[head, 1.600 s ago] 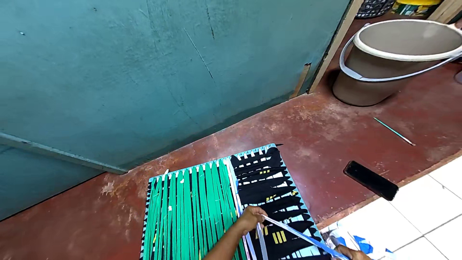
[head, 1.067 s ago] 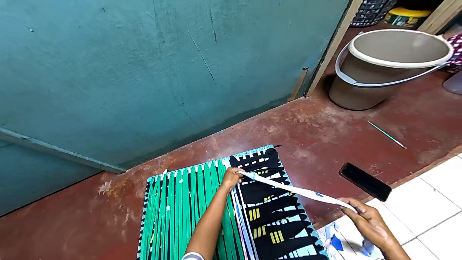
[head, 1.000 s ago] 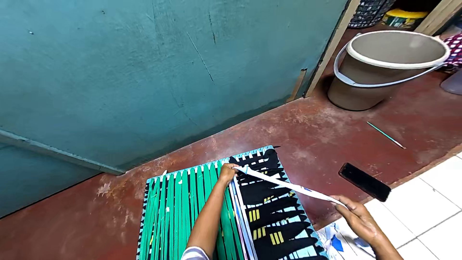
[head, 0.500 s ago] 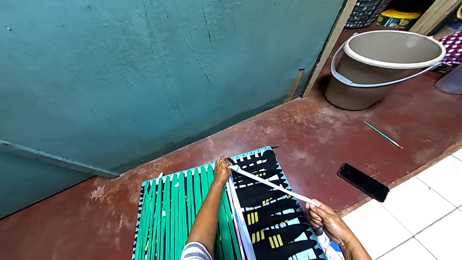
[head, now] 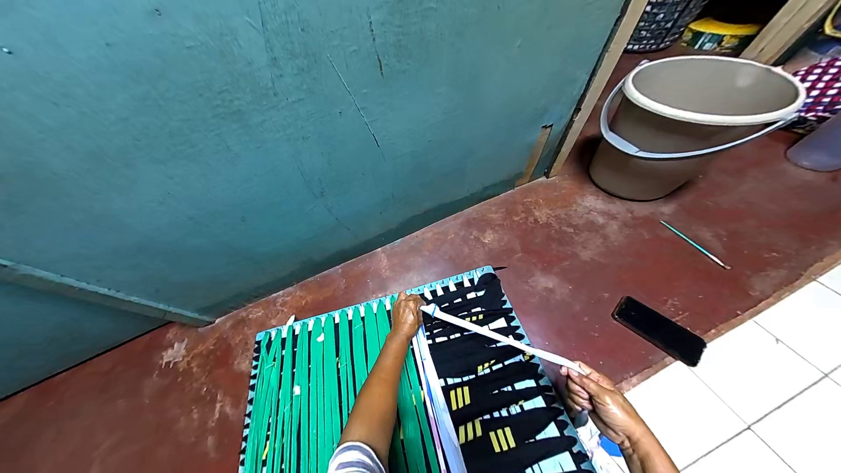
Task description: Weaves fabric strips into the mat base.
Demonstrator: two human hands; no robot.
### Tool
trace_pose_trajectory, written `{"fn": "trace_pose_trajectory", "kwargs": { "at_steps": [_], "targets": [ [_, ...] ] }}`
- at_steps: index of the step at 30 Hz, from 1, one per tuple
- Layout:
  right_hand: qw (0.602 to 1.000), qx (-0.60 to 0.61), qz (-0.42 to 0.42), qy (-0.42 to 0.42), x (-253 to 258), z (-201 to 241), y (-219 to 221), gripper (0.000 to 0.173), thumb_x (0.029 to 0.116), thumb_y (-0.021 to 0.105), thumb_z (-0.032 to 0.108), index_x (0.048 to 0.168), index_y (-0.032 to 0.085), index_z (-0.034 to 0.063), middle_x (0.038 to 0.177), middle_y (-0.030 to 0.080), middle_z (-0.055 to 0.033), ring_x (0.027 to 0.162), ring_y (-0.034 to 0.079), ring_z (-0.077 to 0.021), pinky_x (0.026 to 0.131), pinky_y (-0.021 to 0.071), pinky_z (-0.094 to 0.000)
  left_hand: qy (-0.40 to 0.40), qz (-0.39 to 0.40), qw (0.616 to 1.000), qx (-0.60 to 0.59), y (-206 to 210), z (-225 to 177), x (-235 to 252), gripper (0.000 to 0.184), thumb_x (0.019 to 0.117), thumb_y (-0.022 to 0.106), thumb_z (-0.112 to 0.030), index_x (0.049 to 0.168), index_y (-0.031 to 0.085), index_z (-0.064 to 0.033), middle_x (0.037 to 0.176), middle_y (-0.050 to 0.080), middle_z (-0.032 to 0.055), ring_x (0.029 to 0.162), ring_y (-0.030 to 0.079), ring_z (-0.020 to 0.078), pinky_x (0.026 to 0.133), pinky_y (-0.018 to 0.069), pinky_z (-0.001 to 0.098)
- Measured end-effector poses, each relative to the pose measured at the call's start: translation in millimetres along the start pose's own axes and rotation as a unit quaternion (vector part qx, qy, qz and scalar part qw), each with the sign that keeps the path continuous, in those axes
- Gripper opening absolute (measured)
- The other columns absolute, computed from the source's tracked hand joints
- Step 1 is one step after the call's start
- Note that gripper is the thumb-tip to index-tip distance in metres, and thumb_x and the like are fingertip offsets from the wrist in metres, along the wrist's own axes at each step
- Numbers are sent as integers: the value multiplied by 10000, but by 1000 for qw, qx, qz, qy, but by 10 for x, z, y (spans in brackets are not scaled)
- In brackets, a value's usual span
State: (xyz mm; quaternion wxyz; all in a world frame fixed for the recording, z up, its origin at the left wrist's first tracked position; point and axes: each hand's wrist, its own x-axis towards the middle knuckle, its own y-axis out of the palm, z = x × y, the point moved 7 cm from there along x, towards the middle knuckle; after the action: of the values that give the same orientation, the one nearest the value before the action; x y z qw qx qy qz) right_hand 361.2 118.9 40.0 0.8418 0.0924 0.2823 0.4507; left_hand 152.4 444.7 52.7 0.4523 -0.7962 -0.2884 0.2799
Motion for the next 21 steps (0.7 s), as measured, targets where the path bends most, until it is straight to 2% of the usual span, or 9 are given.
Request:
{"fn": "trace_pose_trajectory", "kwargs": {
  "at_steps": [4,7,10,12,14,15,16,19,21],
  "targets": [
    [997,66,-21,-17,55,66,15,284,1027,354,118,895,604,146,501,447,115,406,425,17,434,407,-151,-6,62,996,-59,-106,8,14,311,1006,485,-52,1214,704,24,1170,690,272,1192,611,434,1072,419,559],
    [996,89,-13,-19,119,78,55,292,1022,352,130,897,615,151,506,449,118,407,425,22,430,407,-147,-32,95,990,-102,-179,50,146,277,1024,501,-65,1174,699,56,1186,682,269,1187,624,401,1057,434,568],
    [995,93,-18,-5,157,54,89,301,1036,328,116,901,597,136,506,435,115,402,411,21,426,403,-144,-86,139,979,-120,-206,89,310,215,1004,565,-53,1114,697,77,1175,664,264,1144,615,363,1031,436,532],
    [995,99,-32,10,178,3,93,312,1045,320,107,893,592,125,500,422,106,393,398,16,417,393,-145,-140,167,966,-136,-208,106,374,192,996,581,-47,1118,671,71,1117,653,223,1009,618,287,930,480,472],
    [993,101,-50,22,188,-58,75,319,1059,311,96,884,576,123,498,410,102,390,387,12,415,387,-147,-179,200,950,-157,-216,98,398,161,1008,581,-72,1125,636,23,946,617,110,755,561,151,726,498,341],
    [992,107,-62,25,192,-82,62,326,1062,309,91,875,574,120,496,408,100,388,384,9,414,383,-149,-191,208,944,-173,-227,94,404,119,1009,586,-79,1085,622,6,863,587,66,670,527,111,653,478,296],
    [990,116,-72,26,198,-102,49,332,1066,306,88,869,571,117,494,410,98,386,385,7,412,382,-149,-196,209,938,-195,-249,91,404,90,1009,588,-80,1053,614,-6,815,573,39,624,514,88,612,468,267],
    [985,144,-95,27,241,-163,2,344,1078,297,89,856,557,119,487,409,91,383,390,3,407,388,-153,-199,188,919,-284,-305,96,376,60,1006,592,-68,1036,612,-20,785,574,20,597,511,76,568,452,238],
    [981,160,-106,28,276,-186,0,358,1082,294,93,838,554,123,482,403,91,376,382,6,401,382,-150,-200,166,892,-369,-317,95,338,53,1006,569,-36,1045,604,-31,810,639,27,605,571,72,546,478,218]
  ]
}}
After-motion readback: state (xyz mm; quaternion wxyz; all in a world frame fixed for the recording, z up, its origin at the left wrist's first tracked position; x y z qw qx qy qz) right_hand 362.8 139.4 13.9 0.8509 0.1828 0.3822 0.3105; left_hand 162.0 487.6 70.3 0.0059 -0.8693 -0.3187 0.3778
